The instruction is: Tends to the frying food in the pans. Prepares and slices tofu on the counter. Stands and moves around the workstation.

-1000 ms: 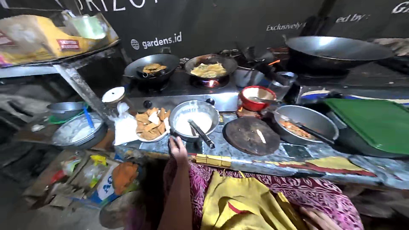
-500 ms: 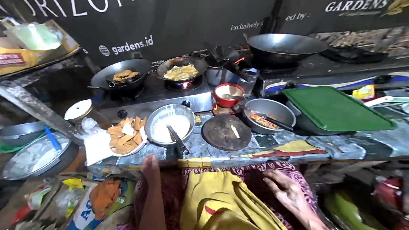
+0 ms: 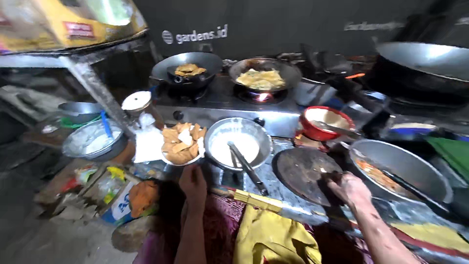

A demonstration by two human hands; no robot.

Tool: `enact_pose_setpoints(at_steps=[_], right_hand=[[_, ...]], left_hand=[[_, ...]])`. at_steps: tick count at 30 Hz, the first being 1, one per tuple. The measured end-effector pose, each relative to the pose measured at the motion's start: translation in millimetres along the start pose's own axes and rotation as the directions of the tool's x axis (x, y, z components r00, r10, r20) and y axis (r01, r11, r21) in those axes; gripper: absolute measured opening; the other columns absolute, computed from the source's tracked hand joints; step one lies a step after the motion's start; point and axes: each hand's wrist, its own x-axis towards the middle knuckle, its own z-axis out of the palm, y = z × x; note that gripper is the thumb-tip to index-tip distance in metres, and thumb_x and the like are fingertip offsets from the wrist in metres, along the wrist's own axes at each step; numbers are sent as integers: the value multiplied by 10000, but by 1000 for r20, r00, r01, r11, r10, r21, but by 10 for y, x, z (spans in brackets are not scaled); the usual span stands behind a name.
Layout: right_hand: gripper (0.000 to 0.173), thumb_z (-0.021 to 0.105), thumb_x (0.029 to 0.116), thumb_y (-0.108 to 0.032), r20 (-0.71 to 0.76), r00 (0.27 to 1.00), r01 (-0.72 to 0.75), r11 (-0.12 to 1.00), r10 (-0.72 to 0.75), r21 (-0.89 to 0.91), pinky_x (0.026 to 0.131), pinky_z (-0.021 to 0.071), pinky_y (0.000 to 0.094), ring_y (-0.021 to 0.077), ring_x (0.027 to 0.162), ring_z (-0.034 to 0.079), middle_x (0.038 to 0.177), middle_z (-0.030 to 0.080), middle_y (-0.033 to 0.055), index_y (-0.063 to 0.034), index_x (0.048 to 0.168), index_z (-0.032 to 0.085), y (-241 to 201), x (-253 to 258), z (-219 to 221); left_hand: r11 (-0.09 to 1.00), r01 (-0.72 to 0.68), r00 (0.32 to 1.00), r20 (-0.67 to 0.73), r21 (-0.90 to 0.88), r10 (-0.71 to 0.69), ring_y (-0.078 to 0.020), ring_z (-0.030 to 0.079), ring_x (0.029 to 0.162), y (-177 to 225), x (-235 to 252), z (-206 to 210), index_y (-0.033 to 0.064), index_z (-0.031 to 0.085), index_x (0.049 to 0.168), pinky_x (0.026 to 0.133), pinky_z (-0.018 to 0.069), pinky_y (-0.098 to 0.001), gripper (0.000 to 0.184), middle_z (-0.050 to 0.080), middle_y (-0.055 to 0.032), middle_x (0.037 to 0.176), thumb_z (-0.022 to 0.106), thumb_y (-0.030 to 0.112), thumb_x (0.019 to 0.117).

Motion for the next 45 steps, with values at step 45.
enact_pose_setpoints(at_steps=[45], right_hand=[[389,786,738,-56,-12,787,615,782,-617,97,936,500,598,480,1142,586,1229,639,264,39,1113,745,328,-681,100]], left_hand=[[932,349,779,525,94,-345,-127,619,676,-231,-75,286,-75,695,974,664,535,-318,196,672,-126,808,601,97,986]])
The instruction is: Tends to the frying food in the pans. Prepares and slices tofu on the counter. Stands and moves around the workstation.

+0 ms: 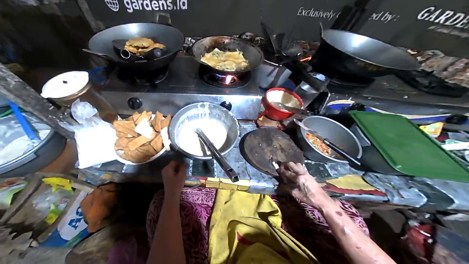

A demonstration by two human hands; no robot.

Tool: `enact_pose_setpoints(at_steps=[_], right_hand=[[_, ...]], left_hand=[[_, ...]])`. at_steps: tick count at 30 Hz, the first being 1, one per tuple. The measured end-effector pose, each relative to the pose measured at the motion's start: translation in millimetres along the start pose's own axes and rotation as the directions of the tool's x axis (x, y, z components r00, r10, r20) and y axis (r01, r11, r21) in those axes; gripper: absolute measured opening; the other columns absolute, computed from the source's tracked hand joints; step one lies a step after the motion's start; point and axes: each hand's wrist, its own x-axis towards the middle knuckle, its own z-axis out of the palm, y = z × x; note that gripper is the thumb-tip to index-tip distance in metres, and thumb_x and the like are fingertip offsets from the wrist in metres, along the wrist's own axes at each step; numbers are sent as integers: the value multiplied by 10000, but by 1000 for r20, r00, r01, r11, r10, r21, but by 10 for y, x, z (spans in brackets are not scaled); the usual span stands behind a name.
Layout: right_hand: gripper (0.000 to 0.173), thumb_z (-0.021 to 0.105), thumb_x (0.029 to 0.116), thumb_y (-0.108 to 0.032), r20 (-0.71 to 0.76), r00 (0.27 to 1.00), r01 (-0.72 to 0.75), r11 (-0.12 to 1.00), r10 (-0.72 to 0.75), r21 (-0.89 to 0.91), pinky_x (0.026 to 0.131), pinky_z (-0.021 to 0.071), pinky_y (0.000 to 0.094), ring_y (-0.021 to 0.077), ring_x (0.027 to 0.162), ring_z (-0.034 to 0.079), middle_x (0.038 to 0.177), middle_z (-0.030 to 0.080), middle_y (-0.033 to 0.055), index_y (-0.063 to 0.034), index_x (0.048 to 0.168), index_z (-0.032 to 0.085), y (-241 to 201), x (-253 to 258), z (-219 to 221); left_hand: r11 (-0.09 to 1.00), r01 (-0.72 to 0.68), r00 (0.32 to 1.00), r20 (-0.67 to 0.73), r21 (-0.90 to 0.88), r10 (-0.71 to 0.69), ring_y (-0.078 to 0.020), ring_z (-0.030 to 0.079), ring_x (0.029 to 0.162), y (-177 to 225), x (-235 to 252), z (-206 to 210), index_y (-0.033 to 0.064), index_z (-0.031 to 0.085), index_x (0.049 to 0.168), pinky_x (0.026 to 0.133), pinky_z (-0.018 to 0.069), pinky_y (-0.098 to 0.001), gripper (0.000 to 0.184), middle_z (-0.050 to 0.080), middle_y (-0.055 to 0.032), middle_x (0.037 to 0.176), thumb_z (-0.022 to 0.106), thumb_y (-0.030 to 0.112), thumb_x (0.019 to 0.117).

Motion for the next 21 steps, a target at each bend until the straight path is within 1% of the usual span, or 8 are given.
enact_pose_setpoints(at_steps=[2,5,7,9,11,14,17,21], right_hand=[[338,719,757,-3,-82,995,60,998,-63,-34,907,520,599,484,1094,615,1189,667,254,42,1090,755,25,-52,68],[287,557,834,-43,-192,973,122,991,-130,-54,888,542,569,450,1019,669,1105,718,227,43,1007,770,71,-65,116],[313,525,847,-73,-215,967,128,991,-136,-50,889,545,571,447,994,689,1066,728,236,46,998,771,78,-49,76],[298,526,826,-58,-218,966,133,990,-142,-53,867,546,585,461,972,692,1039,724,256,58,958,767,102,-18,49],[271,540,816,-24,-204,969,132,991,-137,-35,868,541,608,488,969,691,1030,722,281,89,934,755,118,-6,20],[244,538,798,-10,-202,972,115,993,-119,-29,850,541,595,474,936,699,979,724,281,103,890,734,120,23,-27],[216,550,797,19,-206,973,101,995,-104,-28,827,548,601,479,913,698,967,711,301,120,885,720,135,118,-105],[255,536,835,-48,-224,963,140,989,-148,-49,833,535,605,487,922,681,980,693,316,136,907,698,-106,406,-387]], left_hand=[[1000,5,1000,12,-8,-5,-131,620,689,-6,3,18,-80,693,976,680,534,-325,199,673,-127,813,602,97,984],[999,36,999,35,12,-36,-192,651,779,44,5,25,-83,696,993,761,546,-380,218,687,-159,869,594,109,994],[997,34,999,33,63,-37,-272,674,883,78,3,34,-102,702,1002,854,533,-442,240,699,-212,925,584,107,995],[997,27,999,32,75,-30,-302,687,954,69,14,27,-104,705,1026,919,528,-457,246,710,-228,963,579,106,995],[999,30,999,17,11,-30,-238,667,862,37,19,43,-89,703,1001,848,532,-407,218,696,-185,888,584,93,982],[996,22,1000,1,-86,-22,-137,614,731,7,29,76,-66,701,945,740,516,-331,181,668,-113,793,586,73,962],[992,17,1000,-16,-122,-19,-109,590,698,-7,39,81,-50,696,913,714,506,-319,179,648,-77,760,592,90,957],[992,22,1000,-1,-128,-22,-124,613,728,-1,48,85,-40,703,913,738,516,-339,181,664,-85,781,590,95,953]])
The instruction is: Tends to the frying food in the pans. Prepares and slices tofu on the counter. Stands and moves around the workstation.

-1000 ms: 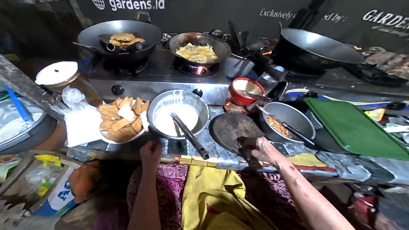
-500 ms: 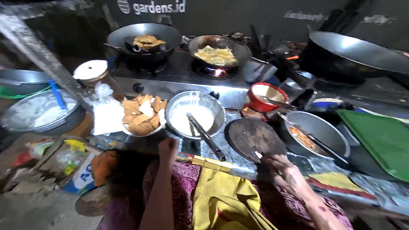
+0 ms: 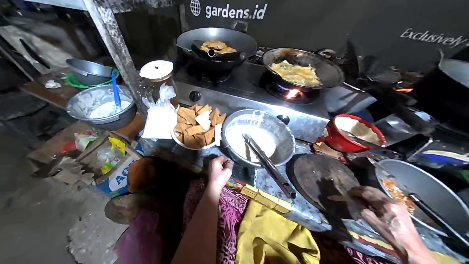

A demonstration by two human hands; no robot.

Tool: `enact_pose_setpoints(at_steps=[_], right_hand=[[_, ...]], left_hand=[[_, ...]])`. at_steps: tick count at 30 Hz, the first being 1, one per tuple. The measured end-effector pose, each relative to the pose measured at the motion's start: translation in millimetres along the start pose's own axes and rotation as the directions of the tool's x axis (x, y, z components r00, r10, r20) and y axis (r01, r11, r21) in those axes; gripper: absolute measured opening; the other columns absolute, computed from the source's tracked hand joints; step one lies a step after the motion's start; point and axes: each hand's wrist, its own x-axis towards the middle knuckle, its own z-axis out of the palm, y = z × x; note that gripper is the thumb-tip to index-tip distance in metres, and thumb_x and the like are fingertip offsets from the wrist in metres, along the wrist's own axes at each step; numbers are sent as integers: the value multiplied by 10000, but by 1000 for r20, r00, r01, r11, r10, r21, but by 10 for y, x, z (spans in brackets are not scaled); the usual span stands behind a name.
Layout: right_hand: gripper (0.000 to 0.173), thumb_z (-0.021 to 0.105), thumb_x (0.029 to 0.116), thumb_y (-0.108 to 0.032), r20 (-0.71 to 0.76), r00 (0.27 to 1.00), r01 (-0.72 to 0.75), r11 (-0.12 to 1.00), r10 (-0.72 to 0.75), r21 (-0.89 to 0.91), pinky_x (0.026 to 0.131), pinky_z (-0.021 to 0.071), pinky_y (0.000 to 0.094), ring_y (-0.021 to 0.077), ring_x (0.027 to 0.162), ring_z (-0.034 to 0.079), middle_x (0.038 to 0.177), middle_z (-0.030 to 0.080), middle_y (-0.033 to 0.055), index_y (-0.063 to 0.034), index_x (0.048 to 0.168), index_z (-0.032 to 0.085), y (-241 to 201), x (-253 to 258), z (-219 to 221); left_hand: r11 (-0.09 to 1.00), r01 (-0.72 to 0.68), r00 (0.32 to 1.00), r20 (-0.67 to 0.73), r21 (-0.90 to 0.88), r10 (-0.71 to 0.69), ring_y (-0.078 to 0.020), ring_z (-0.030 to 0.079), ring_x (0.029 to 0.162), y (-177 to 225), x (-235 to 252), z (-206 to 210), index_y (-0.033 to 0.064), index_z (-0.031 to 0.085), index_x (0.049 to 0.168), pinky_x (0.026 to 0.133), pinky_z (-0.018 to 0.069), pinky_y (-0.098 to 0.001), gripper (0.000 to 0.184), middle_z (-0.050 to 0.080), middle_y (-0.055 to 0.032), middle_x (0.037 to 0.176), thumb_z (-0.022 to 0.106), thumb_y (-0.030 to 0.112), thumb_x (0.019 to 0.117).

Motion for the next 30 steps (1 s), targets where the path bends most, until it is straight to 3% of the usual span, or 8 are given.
enact_pose_setpoints(at_steps=[3,9,14,20,24,30], right_hand=[[271,532,856,-79,-42,989,144,988,-142,54,862,545,520,420,931,686,977,697,301,131,894,697,-197,427,-140],[249,555,892,-102,21,915,386,887,-404,254,866,556,265,144,924,689,980,723,192,75,880,728,-1040,1426,-196],[150,617,884,-56,220,828,397,816,-516,421,777,583,244,62,845,682,959,731,59,-22,883,763,-1700,2111,277],[113,688,855,28,405,715,364,798,-570,480,741,576,342,124,771,679,858,731,53,-50,845,769,-2265,2692,1017],[87,698,832,79,449,662,444,797,-600,410,794,560,453,247,830,702,860,730,138,12,830,754,-2310,2923,1395],[47,717,830,56,464,673,500,816,-577,289,835,562,510,319,892,707,921,730,173,23,805,739,-2187,2999,1609]], left_hand=[[999,35,999,41,9,-35,-149,628,768,9,13,2,-35,702,928,768,522,-360,189,670,-100,812,589,111,965],[995,90,987,128,36,-94,-242,648,822,35,36,31,-33,692,940,812,526,-464,226,668,-137,845,582,161,978],[995,88,984,152,48,-94,-263,652,849,50,43,49,-33,693,929,816,523,-482,244,670,-150,860,576,175,979],[991,129,973,188,42,-135,-290,675,931,91,58,57,-29,706,989,875,527,-504,247,698,-174,942,577,181,989],[988,150,967,203,46,-156,-310,674,977,140,72,48,-26,707,1022,899,520,-521,252,700,-188,985,577,187,993],[988,147,961,229,53,-156,-296,666,947,201,98,33,-23,700,1024,876,522,-497,241,690,-174,966,574,181,999]])
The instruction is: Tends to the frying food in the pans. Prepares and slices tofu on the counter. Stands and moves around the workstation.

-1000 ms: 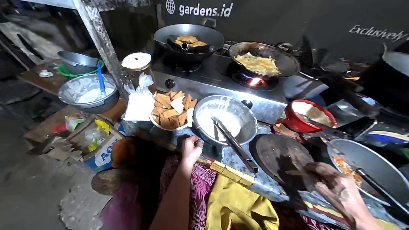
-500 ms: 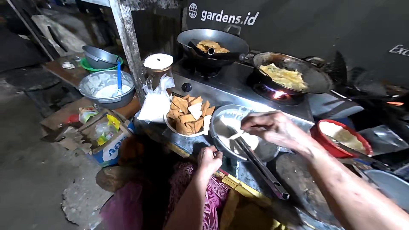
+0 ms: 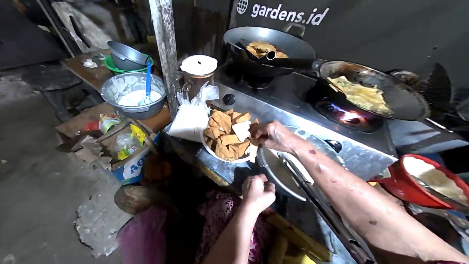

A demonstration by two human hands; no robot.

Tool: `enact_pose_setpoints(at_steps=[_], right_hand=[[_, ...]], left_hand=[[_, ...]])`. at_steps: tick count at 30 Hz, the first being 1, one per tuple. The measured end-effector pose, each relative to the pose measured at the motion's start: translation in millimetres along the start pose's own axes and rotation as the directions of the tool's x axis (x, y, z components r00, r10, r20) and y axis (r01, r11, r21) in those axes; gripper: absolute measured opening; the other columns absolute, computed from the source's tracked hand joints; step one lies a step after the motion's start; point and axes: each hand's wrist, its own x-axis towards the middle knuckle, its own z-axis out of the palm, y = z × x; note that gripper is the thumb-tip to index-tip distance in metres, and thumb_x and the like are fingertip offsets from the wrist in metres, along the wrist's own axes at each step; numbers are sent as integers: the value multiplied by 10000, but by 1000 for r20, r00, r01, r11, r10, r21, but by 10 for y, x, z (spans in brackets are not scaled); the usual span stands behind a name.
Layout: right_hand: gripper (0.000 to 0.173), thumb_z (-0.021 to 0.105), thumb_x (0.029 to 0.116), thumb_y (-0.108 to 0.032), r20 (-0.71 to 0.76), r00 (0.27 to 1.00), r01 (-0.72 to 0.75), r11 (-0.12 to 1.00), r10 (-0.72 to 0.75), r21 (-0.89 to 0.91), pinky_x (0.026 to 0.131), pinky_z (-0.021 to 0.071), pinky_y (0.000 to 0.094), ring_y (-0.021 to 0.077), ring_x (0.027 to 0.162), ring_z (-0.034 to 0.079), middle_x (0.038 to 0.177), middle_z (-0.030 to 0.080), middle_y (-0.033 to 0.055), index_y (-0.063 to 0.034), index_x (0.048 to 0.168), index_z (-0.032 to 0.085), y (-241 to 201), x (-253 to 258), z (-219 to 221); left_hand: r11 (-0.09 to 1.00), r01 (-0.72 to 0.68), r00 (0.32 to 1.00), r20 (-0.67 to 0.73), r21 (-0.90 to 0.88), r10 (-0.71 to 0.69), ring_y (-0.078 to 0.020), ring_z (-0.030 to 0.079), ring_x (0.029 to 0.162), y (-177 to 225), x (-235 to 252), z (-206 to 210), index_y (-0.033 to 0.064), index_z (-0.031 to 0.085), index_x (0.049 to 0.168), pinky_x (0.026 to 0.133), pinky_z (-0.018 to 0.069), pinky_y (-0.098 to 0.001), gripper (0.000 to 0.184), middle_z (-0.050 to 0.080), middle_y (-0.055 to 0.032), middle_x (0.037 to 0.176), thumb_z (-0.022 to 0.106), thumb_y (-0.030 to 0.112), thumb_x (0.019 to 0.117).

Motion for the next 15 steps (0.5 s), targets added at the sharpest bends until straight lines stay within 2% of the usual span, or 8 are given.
enact_pose_setpoints(at_steps=[2,6,9,12,15], right_hand=[[55,728,833,49,-8,1000,-2,1000,2,0,839,566,488,299,914,705,940,729,161,16,789,736,3,0,29],[11,751,834,12,-14,1000,-22,1000,22,1,897,545,549,350,987,696,981,734,179,13,845,753,12,7,74],[57,767,852,-32,33,998,-60,996,58,66,920,544,516,310,999,696,1016,732,168,0,899,768,-19,1,77],[21,758,865,-6,90,992,-100,989,90,108,824,555,456,257,866,681,920,710,151,9,855,748,-94,-29,-39],[69,746,825,55,16,1000,11,991,-13,134,758,562,399,202,805,671,855,695,106,-13,820,740,-263,-30,-228]], left_hand=[[1000,5,1000,5,-5,-5,-296,667,947,8,2,-3,-21,699,1026,873,522,-500,241,690,-174,968,571,181,1002],[1000,15,1000,5,-19,-15,-301,665,962,-1,-1,-16,-24,693,1043,878,520,-499,223,689,-177,983,564,152,994],[1000,8,1000,-5,-26,-8,-301,667,945,-12,0,-24,-26,695,1034,864,524,-506,225,690,-177,970,568,154,990],[1000,8,1000,-8,-29,-8,-307,662,935,-26,-10,-36,-29,694,1031,859,521,-506,233,685,-182,964,572,166,993],[999,7,1000,-14,-31,-7,-315,659,936,-33,-16,-39,-34,693,1031,857,521,-509,240,681,-186,961,569,168,993]])
